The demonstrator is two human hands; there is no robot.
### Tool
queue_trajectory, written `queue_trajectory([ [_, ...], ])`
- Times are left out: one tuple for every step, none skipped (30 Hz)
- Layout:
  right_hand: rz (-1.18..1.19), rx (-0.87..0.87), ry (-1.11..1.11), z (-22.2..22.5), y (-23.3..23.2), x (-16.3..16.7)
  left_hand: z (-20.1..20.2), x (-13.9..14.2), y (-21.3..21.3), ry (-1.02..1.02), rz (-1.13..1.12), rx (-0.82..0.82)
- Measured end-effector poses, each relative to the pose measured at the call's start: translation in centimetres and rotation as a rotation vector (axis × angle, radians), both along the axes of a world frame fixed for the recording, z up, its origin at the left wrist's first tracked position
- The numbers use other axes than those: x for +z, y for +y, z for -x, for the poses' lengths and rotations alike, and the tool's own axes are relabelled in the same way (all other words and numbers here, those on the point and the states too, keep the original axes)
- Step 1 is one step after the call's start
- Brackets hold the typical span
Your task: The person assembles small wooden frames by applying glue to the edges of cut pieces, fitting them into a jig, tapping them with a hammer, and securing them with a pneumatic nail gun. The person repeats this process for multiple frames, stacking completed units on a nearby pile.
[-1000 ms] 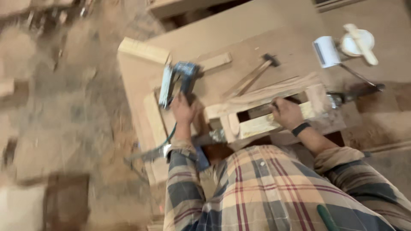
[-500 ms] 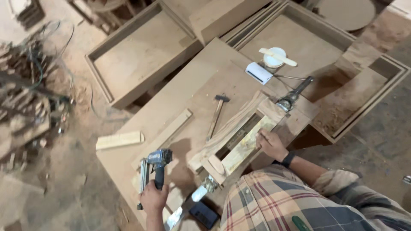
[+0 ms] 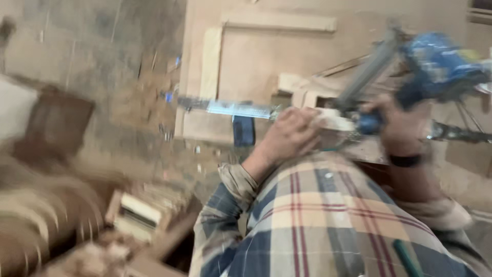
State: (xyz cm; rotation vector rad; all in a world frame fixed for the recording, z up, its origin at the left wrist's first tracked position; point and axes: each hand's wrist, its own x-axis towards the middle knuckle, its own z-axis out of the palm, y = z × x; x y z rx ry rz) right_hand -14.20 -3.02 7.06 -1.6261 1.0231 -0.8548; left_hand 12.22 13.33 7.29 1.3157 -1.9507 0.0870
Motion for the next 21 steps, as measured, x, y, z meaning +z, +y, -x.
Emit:
queue_trajectory([
  [0.252, 0.154, 0.077, 2.1, -1.0, 1.0, -1.1, -1.2, 1.6, 0.167, -0.124, 0.129],
  [0.27, 0.206, 0.065, 3.6, -1.7, 1.6, -2.2, -2.7, 3.4, 0.329, -0.241, 0.243],
  [0.115, 0.203, 0.085, 5.0, -2.7, 2.5, -3.6, -4.4, 5.1, 0.44, -0.263, 0.372],
  [-0.021, 0.213, 0.146, 6.3, -3.5, 3.3, -4.9, -6.3, 6.5, 0.552, -0.276, 0.496],
  [-0.141, 0.225, 0.217, 8.0, -3.3, 3.9, -5.5, -8.3, 8.3, 0.686, -0.226, 0.66],
  [-0.169, 0.244, 0.345, 9.0, -3.0, 4.1, -6.3, -10.2, 10.3, 0.548, -0.267, 0.869],
  [-0.159, 0.258, 0.468, 9.9, -2.3, 3.9, -6.7, -12.0, 11.9, 0.686, -0.255, 0.946],
  [-0.111, 0.283, 0.605, 10.6, -1.5, 3.6, -7.2, -13.9, 13.1, 0.827, -0.241, 1.016],
  [-0.151, 0.305, 0.558, 10.6, -0.7, 2.6, -7.8, -15.6, 14.0, 0.76, -0.245, 1.021],
  [-0.196, 0.327, 0.515, 10.6, 0.0, 1.8, -8.2, -16.9, 14.6, 0.696, -0.255, 1.026],
  [-0.244, 0.35, 0.47, 10.8, 0.4, 1.3, -8.4, -18.2, 15.1, 0.631, -0.266, 1.032],
  [-0.293, 0.323, 0.515, 10.7, 0.7, 0.8, -8.8, -19.0, 15.2, 0.63, -0.271, 0.942],
  [-0.338, 0.301, 0.556, 10.5, 0.9, 0.3, -9.3, -19.8, 15.0, 0.626, -0.269, 0.855],
  [-0.382, 0.28, 0.595, 10.2, 0.9, 0.0, -9.8, -20.3, 14.8, 0.621, -0.266, 0.769],
  [-0.366, 0.261, 0.671, 9.9, 1.1, -0.2, -10.2, -20.6, 14.4, 0.593, -0.303, 0.76],
  [-0.351, 0.238, 0.746, 9.7, 1.1, -0.2, -10.6, -20.7, 14.0, 0.565, -0.341, 0.745],
  [-0.336, 0.213, 0.822, 9.4, 1.3, -0.1, -10.9, -20.6, 13.6, 0.537, -0.379, 0.73],
  [-0.332, 0.205, 0.804, 9.3, 1.5, -0.1, -11.1, -20.5, 13.3, 0.621, -0.437, 0.727],
  [-0.327, 0.199, 0.787, 9.2, 1.7, 0.0, -11.3, -20.4, 13.0, 0.706, -0.495, 0.724],
  [-0.321, 0.194, 0.772, 9.1, 2.0, 0.0, -11.4, -20.2, 12.8, 0.792, -0.553, 0.721],
  [-0.353, 0.174, 0.783, 9.2, 2.3, 0.0, -11.3, -20.0, 12.6, 0.773, -0.563, 0.739],
])
